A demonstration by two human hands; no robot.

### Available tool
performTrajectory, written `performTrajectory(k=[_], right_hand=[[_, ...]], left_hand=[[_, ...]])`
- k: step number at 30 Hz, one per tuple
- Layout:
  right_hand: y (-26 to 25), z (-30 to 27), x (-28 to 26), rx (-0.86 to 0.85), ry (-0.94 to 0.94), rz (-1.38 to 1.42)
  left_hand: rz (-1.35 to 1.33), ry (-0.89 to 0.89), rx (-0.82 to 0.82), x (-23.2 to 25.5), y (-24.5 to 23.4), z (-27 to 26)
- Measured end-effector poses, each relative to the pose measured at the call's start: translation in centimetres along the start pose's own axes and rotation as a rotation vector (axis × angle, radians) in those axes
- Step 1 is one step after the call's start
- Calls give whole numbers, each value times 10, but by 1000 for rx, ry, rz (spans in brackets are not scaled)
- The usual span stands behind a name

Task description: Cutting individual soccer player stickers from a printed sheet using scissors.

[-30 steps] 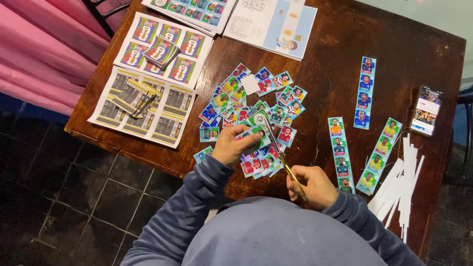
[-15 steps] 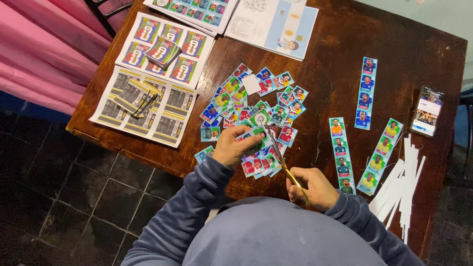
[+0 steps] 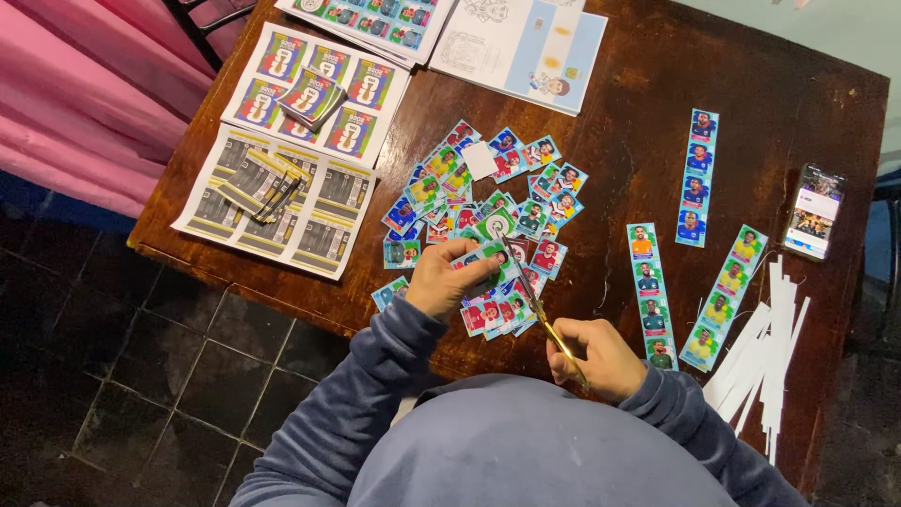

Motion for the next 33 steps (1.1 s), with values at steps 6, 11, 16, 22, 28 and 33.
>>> performTrajectory(k=[6, 11, 16, 22, 28, 33], right_hand=[[-1, -1, -1, 17, 9, -5], [-2, 0, 2, 33, 22, -19], [-1, -3, 1, 36, 13, 13], [-3, -4, 10, 62, 76, 127], [-7, -5, 15, 76, 71, 141], [-7, -6, 14, 94, 107, 159]], left_hand=[[22, 24, 6, -3, -1, 0], [-6, 3, 11, -2, -1, 0], [-18, -2, 10, 0, 0, -2], [-52, -1, -5, 0, 0, 0], [-32, 5, -12, -1, 0, 1], [-23, 12, -18, 0, 1, 3]])
Point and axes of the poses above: each hand's wrist, its own z-axis towards the middle knuckle, its own y-axis out of the palm, x = y × z, the point moved 8 cm from there along z, towards the middle knuckle, and after that the axes turned 15 degrees about z, right-handed, at the moved point
